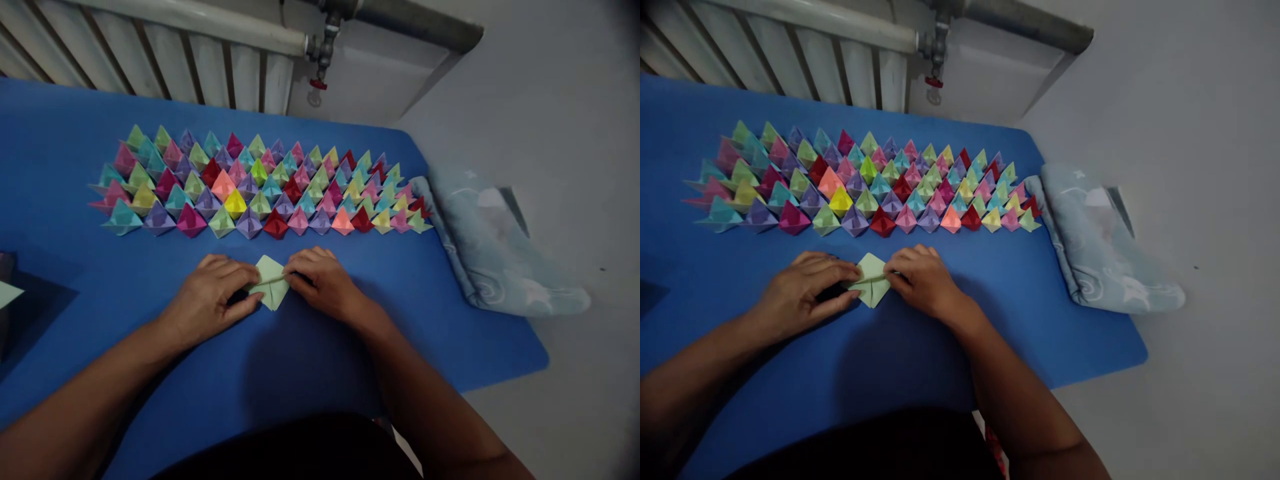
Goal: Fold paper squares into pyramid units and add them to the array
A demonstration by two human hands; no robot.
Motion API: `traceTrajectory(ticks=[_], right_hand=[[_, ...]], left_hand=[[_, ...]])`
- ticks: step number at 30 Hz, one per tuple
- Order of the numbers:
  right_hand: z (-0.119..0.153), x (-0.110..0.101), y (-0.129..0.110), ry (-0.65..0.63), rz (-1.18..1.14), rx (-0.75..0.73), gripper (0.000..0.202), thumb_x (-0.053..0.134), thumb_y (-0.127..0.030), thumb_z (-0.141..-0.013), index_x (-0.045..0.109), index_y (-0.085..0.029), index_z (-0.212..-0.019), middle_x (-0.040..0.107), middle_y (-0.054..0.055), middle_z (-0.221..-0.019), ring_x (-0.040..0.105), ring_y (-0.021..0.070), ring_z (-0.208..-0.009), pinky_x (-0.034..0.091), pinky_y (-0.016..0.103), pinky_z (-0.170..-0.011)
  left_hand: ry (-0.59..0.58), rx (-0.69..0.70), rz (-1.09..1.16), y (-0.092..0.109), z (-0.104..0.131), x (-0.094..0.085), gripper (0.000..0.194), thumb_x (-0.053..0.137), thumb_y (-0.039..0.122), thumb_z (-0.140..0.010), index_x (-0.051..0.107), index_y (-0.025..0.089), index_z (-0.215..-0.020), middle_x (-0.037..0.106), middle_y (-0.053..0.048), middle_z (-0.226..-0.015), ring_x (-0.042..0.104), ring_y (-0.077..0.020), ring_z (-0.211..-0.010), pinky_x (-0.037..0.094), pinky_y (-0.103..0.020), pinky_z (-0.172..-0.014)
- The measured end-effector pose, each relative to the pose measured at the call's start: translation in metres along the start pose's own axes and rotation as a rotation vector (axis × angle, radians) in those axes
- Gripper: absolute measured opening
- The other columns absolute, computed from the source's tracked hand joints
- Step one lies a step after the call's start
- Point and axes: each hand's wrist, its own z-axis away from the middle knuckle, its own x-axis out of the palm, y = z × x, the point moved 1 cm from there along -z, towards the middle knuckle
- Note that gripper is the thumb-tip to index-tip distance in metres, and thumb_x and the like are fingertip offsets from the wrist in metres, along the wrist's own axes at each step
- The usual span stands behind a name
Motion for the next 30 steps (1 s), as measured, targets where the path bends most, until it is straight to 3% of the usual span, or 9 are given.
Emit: traceTrajectory(ticks=[6,11,23,27,30], right_hand=[[0.000,0.004,0.000,0.051,-0.007,0.082,0.008,0.060,-0.024,-0.092,0.067,-0.020,-0.091,0.069,0.006,-0.107,0.059,0.0207,-0.100,0.035,0.036,-0.085],[-0.002,0.006,-0.002,0.076,-0.022,0.145,0.007,0.062,-0.022,-0.090,0.064,-0.019,-0.084,0.066,0.008,-0.116,0.059,0.0225,-0.109,0.036,0.038,-0.087],[-0.006,0.006,-0.008,0.090,-0.037,0.232,0.013,0.062,-0.022,-0.089,0.059,-0.020,-0.076,0.067,0.007,-0.113,0.058,0.0226,-0.108,0.035,0.038,-0.087],[-0.006,0.007,-0.009,0.108,-0.059,0.249,0.008,0.061,-0.020,-0.087,0.058,-0.020,-0.080,0.067,0.006,-0.109,0.058,0.0223,-0.105,0.036,0.037,-0.086],[-0.006,0.006,-0.009,0.097,-0.063,0.266,0.003,0.060,-0.018,-0.086,0.059,-0.021,-0.084,0.067,0.005,-0.107,0.058,0.0219,-0.104,0.036,0.037,-0.086]], left_hand=[[0.082,-0.093,-0.014,-0.001,0.002,0.007,0.020,0.051,0.029,-0.096,0.067,0.019,-0.088,0.075,-0.006,-0.101,0.069,-0.0205,-0.095,0.047,-0.035,-0.086],[0.062,-0.195,-0.017,-0.005,0.003,0.011,0.025,0.051,0.034,-0.095,0.066,0.019,-0.081,0.072,-0.007,-0.104,0.067,-0.0244,-0.098,0.047,-0.041,-0.085],[0.033,-0.304,-0.071,-0.004,0.003,0.015,0.028,0.050,0.036,-0.094,0.063,0.020,-0.076,0.069,-0.009,-0.105,0.063,-0.0273,-0.098,0.045,-0.044,-0.083],[0.036,-0.272,-0.121,-0.004,0.003,0.014,0.023,0.049,0.033,-0.096,0.068,0.020,-0.097,0.068,-0.011,-0.110,0.061,-0.0285,-0.097,0.045,-0.044,-0.080],[0.052,-0.165,-0.173,-0.004,0.003,0.015,0.028,0.048,0.024,-0.097,0.068,0.026,-0.116,0.067,-0.011,-0.119,0.059,-0.0298,-0.103,0.045,-0.045,-0.081]])
